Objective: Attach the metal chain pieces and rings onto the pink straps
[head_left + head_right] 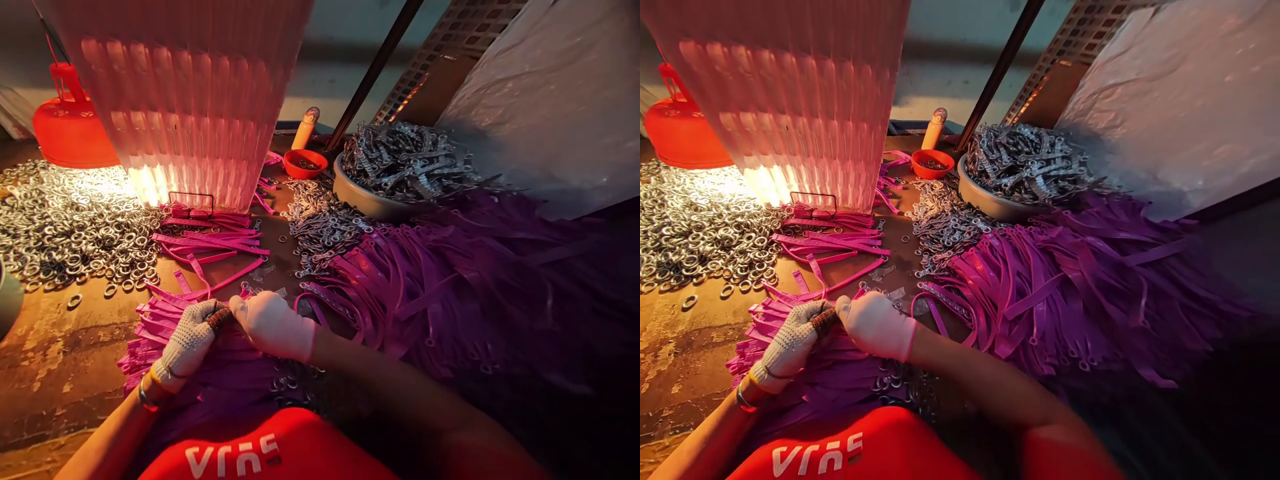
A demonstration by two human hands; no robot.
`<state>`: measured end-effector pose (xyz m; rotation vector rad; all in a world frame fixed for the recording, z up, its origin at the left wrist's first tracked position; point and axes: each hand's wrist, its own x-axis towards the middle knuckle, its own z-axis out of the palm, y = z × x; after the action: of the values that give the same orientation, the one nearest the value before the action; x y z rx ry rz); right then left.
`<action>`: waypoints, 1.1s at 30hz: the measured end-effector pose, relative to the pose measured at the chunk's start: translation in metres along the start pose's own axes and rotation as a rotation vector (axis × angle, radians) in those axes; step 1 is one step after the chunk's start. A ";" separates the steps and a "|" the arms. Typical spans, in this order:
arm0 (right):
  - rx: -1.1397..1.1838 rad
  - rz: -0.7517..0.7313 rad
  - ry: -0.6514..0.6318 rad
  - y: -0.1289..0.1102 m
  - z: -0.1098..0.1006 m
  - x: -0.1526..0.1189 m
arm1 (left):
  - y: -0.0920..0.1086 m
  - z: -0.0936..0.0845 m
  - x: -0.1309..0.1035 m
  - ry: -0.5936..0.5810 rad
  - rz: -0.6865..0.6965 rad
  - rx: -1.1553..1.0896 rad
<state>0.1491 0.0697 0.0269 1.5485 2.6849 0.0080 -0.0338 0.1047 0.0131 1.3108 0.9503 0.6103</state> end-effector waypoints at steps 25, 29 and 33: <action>0.163 0.609 -0.058 0.146 0.067 -0.038 | 0.014 -0.002 -0.003 -0.089 -0.446 -1.057; 0.427 0.467 0.157 0.099 0.041 -0.030 | 0.004 -0.005 -0.009 -0.055 -0.375 -0.974; 0.578 0.164 0.368 0.038 0.003 -0.013 | 0.001 -0.004 -0.012 -0.018 -0.350 -0.859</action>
<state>0.1887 0.0773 0.0256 2.0972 2.9985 -0.5822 -0.0429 0.0973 0.0170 0.3743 0.7422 0.6255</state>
